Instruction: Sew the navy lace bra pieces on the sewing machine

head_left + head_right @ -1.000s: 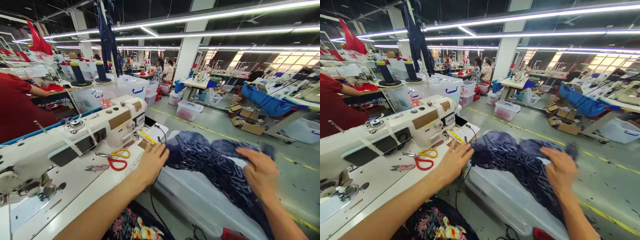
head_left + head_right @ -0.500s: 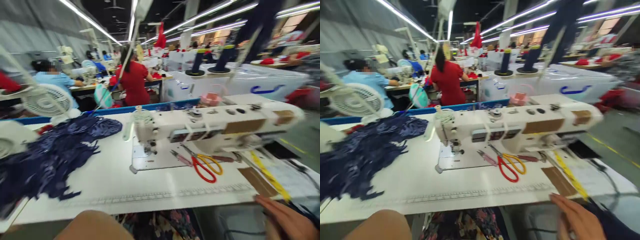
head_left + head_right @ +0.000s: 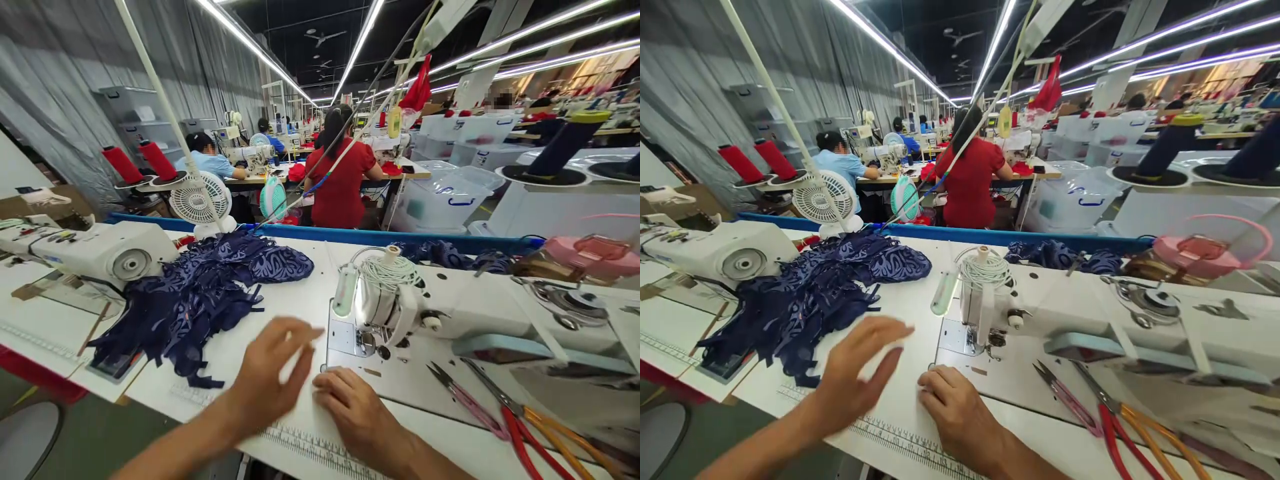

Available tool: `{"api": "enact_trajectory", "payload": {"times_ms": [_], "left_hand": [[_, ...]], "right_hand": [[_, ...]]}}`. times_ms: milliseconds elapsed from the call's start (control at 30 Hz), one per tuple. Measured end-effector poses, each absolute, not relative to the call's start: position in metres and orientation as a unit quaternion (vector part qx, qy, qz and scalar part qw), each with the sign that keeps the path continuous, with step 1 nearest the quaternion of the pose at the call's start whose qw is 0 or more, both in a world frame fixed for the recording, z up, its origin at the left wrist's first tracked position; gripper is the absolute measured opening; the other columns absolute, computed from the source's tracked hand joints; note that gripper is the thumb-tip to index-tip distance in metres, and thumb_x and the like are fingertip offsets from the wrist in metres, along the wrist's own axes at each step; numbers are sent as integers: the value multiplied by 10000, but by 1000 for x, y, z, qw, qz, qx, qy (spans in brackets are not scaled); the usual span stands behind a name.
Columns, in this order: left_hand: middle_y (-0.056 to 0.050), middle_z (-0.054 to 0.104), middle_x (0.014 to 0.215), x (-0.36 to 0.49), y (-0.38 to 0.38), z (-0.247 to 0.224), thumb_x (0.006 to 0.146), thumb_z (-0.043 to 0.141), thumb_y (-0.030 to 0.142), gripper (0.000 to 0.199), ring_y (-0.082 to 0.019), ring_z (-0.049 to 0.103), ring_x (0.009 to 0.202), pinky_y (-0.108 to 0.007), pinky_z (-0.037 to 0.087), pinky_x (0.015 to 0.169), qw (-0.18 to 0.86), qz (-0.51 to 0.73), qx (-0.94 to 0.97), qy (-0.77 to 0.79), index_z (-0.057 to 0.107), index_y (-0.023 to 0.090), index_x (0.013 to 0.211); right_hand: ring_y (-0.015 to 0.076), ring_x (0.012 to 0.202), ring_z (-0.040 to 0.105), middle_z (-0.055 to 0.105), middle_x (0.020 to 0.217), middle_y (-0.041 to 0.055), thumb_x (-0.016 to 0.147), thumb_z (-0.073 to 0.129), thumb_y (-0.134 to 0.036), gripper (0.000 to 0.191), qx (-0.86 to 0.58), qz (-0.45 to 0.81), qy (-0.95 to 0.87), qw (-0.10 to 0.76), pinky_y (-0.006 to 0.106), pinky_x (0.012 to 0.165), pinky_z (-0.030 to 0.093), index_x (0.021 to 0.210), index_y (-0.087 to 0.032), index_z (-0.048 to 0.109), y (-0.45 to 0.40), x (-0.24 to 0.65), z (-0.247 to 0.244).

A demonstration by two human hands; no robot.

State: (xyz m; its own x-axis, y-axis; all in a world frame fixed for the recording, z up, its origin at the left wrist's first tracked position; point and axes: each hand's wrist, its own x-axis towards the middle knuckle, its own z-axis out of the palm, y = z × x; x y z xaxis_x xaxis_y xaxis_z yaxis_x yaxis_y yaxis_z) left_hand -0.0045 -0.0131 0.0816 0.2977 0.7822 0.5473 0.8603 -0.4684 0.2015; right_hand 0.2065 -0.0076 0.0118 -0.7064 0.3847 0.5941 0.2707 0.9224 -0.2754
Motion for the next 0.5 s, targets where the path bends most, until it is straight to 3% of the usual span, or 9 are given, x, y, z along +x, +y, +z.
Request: {"api": "enact_trajectory", "payload": {"times_ms": [133,233,333,433,500], "left_hand": [[-81,685,1058,-24,92,67,959,390,140,297,-169,617,1015,-293,476,936,-7,-301,-747,-593,664,180,1067],[-82,681,1040,-34,147,56,930,465,145,227,-183,619,992,-271,477,870,-19,-271,-711,-649,663,169,1038],[-71,672,883,-30,163,55,841,619,226,88,-191,629,811,-251,467,690,-36,-234,-683,-691,663,150,844],[-32,651,779,-29,154,60,837,569,205,152,-152,596,670,-213,407,581,-45,-223,-691,-687,620,155,702],[1,664,766,-41,155,60,865,498,207,199,-150,609,672,-204,409,584,-47,-236,-713,-659,640,173,729]], "right_hand": [[183,811,565,620,921,71,864,364,9,303,-221,134,-903,344,320,642,490,976,-188,565,-4,213,9],[199,749,563,623,876,60,874,353,-35,293,-231,141,-891,366,337,587,481,948,-237,552,1,217,9],[197,720,566,626,836,48,860,400,-78,227,-239,118,-888,376,335,589,473,906,-248,543,2,217,-2],[155,716,573,652,820,12,849,523,-139,95,-242,47,-900,359,286,621,451,797,-217,535,3,213,-21],[141,754,595,681,852,-19,867,614,-252,110,-234,32,-928,289,261,653,449,780,-224,552,10,213,-31]]}}
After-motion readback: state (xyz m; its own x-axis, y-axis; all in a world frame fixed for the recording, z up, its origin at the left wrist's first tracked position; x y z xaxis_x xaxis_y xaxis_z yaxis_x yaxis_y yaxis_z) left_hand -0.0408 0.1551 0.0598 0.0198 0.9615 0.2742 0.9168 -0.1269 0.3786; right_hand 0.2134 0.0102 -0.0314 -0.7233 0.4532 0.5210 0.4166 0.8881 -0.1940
